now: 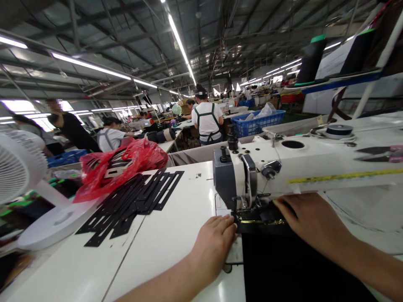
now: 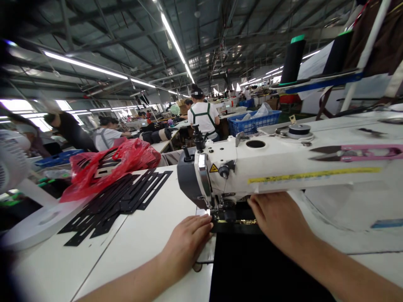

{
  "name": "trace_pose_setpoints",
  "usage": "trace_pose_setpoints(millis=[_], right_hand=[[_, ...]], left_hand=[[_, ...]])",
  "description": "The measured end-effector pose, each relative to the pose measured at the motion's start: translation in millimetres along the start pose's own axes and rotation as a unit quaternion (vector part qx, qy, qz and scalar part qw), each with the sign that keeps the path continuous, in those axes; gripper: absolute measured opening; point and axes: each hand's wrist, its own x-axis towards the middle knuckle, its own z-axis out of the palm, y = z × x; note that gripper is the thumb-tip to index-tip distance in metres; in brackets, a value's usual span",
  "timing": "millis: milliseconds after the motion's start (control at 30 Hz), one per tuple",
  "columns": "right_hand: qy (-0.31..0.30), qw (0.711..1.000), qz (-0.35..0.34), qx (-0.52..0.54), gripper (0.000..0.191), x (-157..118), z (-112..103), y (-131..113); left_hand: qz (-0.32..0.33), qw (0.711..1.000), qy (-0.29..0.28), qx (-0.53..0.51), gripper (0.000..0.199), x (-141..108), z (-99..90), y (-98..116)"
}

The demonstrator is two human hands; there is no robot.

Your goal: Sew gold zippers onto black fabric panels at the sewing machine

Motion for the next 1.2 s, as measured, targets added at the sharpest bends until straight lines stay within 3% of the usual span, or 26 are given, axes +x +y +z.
trace_pose_setpoints(millis=[100, 167, 233, 367, 433, 633, 767, 867, 1033, 1200], right_hand=[[-0.049, 0.995, -0.068, 0.051, 0.031, -22.6, -13.2, -40.4], [-0.049, 0.992, -0.099, 0.065, 0.032, -32.1, -13.9, -61.4], [-0.058, 0.993, -0.086, 0.053, 0.033, -32.5, -5.5, -70.4], [-0.153, 0.987, -0.013, 0.05, 0.028, -18.3, 21.0, -66.4], [-0.174, 0.983, -0.016, 0.056, 0.027, -14.6, 28.7, -64.8], [-0.138, 0.986, -0.051, 0.081, 0.029, -23.1, 20.8, -68.9], [-0.074, 0.991, -0.068, 0.084, 0.031, -17.6, 10.4, -61.6], [-0.022, 0.997, -0.069, 0.039, 0.028, -10.8, 14.5, -50.9], [-0.09, 0.987, -0.095, 0.092, 0.034, -11.7, 33.7, -41.0], [-0.09, 0.987, -0.08, 0.103, 0.036, -12.9, 34.4, -43.6]], left_hand=[[0.018, 0.999, -0.026, -0.01, 0.018, 6.6, 2.3, -6.3], [-0.025, 0.998, -0.045, -0.026, 0.015, 13.6, 0.4, -7.3], [-0.073, 0.996, -0.05, -0.027, 0.014, 20.8, -3.7, -7.7], [-0.093, 0.994, -0.048, -0.02, 0.015, 27.1, -7.8, -7.4], [-0.087, 0.995, -0.047, -0.021, 0.015, 23.9, -4.5, -5.5], [0.012, 0.998, -0.02, 0.051, 0.014, 8.5, 13.7, 3.0], [0.019, 0.997, -0.008, 0.071, 0.016, 9.4, 15.8, 7.1], [0.011, 0.997, 0.01, 0.081, 0.018, 11.4, 15.5, 9.7], [0.007, 0.993, 0.029, 0.111, 0.02, 9.3, 17.3, 11.9], [0.013, 0.995, 0.03, 0.092, 0.022, 7.2, 18.1, 8.9]])
